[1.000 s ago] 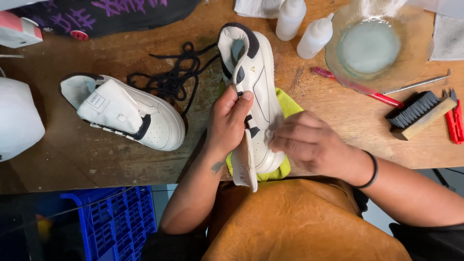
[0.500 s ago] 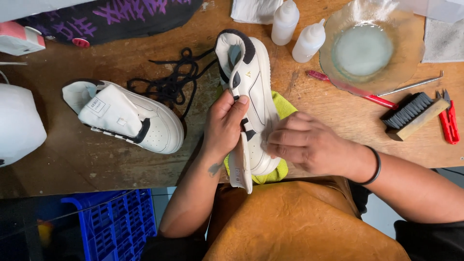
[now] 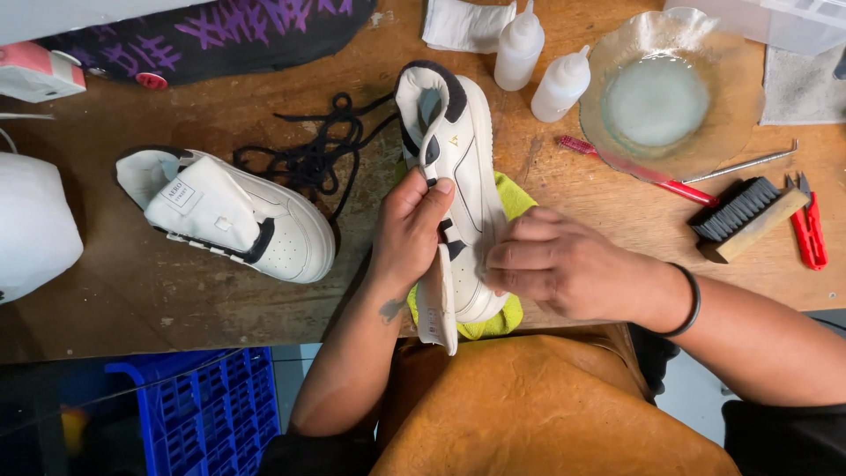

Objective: The person cleans a white sneaker by hand using a small white cloth and a yellow towel. They wipe the interior lining, tongue, and exterior panels of the shoe, rotating it to access different areas. The person also wipes the black laces and the sole of the shoe.

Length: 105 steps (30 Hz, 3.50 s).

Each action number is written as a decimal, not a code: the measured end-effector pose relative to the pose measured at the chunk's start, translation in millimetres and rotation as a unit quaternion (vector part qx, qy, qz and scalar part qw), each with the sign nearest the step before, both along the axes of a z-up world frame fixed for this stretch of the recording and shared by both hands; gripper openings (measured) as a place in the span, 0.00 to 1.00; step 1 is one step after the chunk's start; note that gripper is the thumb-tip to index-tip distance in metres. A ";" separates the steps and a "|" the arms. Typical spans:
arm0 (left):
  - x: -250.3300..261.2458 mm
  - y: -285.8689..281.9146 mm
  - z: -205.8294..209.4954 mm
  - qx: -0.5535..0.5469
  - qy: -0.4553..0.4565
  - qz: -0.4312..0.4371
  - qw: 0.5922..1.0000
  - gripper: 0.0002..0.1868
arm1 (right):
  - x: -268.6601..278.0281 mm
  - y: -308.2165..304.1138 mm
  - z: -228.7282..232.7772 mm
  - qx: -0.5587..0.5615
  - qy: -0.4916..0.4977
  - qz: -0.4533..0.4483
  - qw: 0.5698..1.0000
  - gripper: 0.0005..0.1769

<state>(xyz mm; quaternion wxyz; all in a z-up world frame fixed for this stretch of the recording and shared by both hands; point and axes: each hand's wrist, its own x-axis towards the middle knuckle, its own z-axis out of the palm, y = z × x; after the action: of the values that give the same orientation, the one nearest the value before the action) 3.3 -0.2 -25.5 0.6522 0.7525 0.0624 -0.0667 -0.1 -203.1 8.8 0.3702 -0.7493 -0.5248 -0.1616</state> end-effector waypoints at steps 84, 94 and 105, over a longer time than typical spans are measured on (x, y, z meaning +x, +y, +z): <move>-18.4 75.4 36.6 -0.231 0.112 0.012 0.966 0.18 | 94.4 -51.4 -15.2 0.375 0.405 -0.313 0.773 0.04; -16.3 73.6 49.1 -0.270 0.149 0.001 0.951 0.28 | 74.8 -28.6 -4.7 0.278 0.408 -0.286 0.822 0.05; -17.3 58.8 33.4 -0.175 0.124 -0.072 0.974 0.22 | 85.8 -32.0 -16.9 -0.005 -0.091 -0.252 0.963 0.15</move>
<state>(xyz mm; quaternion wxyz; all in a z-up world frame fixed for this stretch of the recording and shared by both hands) -14.0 58.6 7.9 0.7542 0.6155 0.0760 -0.2160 85.7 -235.2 -8.1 0.2650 -0.8412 -0.3511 -0.3145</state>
